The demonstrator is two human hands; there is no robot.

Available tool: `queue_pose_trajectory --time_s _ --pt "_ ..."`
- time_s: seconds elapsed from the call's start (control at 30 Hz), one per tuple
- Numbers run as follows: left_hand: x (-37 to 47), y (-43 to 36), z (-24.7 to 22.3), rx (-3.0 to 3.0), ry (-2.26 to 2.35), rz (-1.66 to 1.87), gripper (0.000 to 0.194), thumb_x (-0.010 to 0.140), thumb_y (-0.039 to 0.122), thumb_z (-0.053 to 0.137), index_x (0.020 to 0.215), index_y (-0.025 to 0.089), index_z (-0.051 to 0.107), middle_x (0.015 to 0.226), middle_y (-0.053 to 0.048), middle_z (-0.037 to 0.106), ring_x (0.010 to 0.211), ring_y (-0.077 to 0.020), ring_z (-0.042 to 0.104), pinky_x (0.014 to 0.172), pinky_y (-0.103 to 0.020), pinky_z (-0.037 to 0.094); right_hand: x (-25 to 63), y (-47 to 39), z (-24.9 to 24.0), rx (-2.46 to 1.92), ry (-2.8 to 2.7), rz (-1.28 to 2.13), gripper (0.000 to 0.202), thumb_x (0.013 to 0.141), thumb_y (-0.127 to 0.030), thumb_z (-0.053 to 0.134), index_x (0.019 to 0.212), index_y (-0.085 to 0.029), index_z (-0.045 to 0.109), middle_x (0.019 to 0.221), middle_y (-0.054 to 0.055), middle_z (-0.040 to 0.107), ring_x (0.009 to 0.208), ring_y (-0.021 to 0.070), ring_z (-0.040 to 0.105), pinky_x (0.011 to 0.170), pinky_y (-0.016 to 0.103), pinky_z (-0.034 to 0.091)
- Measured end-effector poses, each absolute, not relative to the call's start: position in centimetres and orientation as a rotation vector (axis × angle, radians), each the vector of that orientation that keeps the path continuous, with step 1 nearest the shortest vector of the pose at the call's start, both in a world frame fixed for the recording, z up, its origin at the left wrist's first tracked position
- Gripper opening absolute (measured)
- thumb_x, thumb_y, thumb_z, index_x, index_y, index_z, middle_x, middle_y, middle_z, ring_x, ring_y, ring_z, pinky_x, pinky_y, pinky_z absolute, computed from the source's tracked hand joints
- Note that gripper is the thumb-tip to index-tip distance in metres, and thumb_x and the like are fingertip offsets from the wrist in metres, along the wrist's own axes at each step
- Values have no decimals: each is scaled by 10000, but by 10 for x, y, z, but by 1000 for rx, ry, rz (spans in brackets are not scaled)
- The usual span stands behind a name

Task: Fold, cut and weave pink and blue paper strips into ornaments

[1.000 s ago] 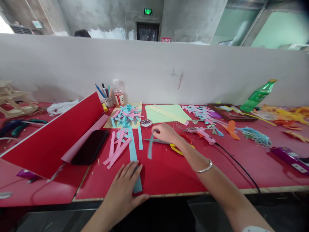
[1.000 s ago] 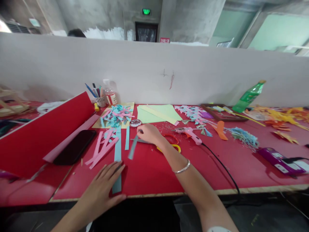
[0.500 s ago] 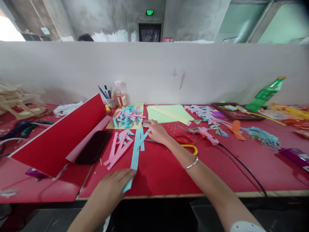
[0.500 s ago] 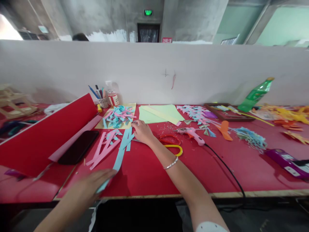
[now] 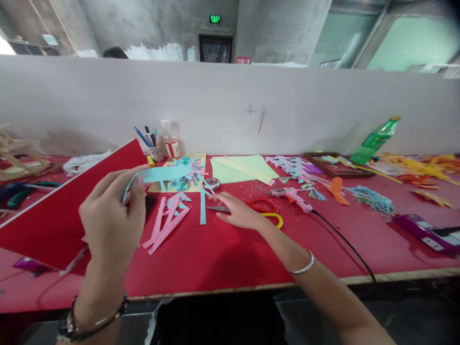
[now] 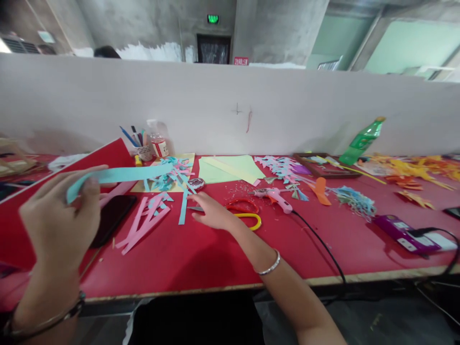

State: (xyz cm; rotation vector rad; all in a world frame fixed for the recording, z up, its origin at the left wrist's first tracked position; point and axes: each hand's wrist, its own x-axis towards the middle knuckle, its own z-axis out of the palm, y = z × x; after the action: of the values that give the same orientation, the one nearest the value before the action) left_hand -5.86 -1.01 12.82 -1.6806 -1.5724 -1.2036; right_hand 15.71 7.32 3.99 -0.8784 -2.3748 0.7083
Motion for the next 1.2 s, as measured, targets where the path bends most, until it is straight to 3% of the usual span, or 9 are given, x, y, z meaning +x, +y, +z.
queue_pose_trajectory --time_s 0.2,0.3,0.37,0.5,0.57,0.83,1.0,1.1,1.2 --pt "-56 -25 135 -1671 -1432 -1428 173 771 158 529 887 172 656 828 -18 660 752 -119 594 714 -225 446 161 63 48 -874 -2184 658 488 777 -214 490 1236 -241 326 1127 74 444 916 140 502 816 321 440" --pt "-48 -37 137 -1850 -1477 -1577 179 759 125 536 876 203 647 835 20 645 667 -81 583 619 -185 463 160 50 60 -823 -2132 469 593 759 -283 543 1278 -243 260 1215 88 375 1059 172 430 900 349 382" --pt "-43 -43 137 -2004 -1428 -1679 173 756 104 531 825 215 645 806 36 632 658 -75 574 581 -171 462 159 40 68 -774 -2157 292 600 737 -340 578 1260 -222 309 1222 97 373 1139 199 359 940 363 329" --pt "-40 -43 127 -2446 -1122 -1815 171 744 94 535 790 226 635 807 29 614 772 -115 567 667 -218 473 164 18 75 -701 -2155 -26 167 809 -279 516 970 -245 547 988 16 548 940 134 493 918 346 276" --pt "-44 -39 117 -2664 -995 -1802 169 735 104 550 814 231 628 834 18 603 780 -122 563 688 -238 476 173 9 71 -690 -2115 -187 89 830 -203 489 855 -230 570 838 -23 593 796 95 521 903 337 260" --pt "-54 -9 52 -2982 -1222 -1075 161 795 163 468 807 206 623 824 -18 638 748 -106 602 671 -194 480 213 -1 27 -795 -2354 -799 207 814 -78 433 768 -169 614 815 50 632 736 146 503 686 283 375" --pt "-42 -5 16 -2951 -1189 -580 216 840 173 401 822 184 615 863 -27 630 787 -130 580 714 -256 444 216 -7 5 -984 -2547 -654 235 800 -53 408 697 -152 595 839 93 609 737 178 513 646 309 388" --pt "-31 -11 4 -2909 -1214 -533 171 828 179 443 801 192 611 849 -16 622 784 -138 555 704 -275 419 205 -17 5 -1167 -2545 -557 159 769 -79 475 832 -146 604 917 113 596 810 218 515 688 345 398" --pt "-23 -19 -2 -2844 -1297 -605 135 810 199 486 786 214 619 888 -19 606 838 -155 517 711 -283 396 189 -27 7 -1175 -2587 -355 224 761 -144 528 978 -177 572 951 90 588 830 215 511 696 333 404"
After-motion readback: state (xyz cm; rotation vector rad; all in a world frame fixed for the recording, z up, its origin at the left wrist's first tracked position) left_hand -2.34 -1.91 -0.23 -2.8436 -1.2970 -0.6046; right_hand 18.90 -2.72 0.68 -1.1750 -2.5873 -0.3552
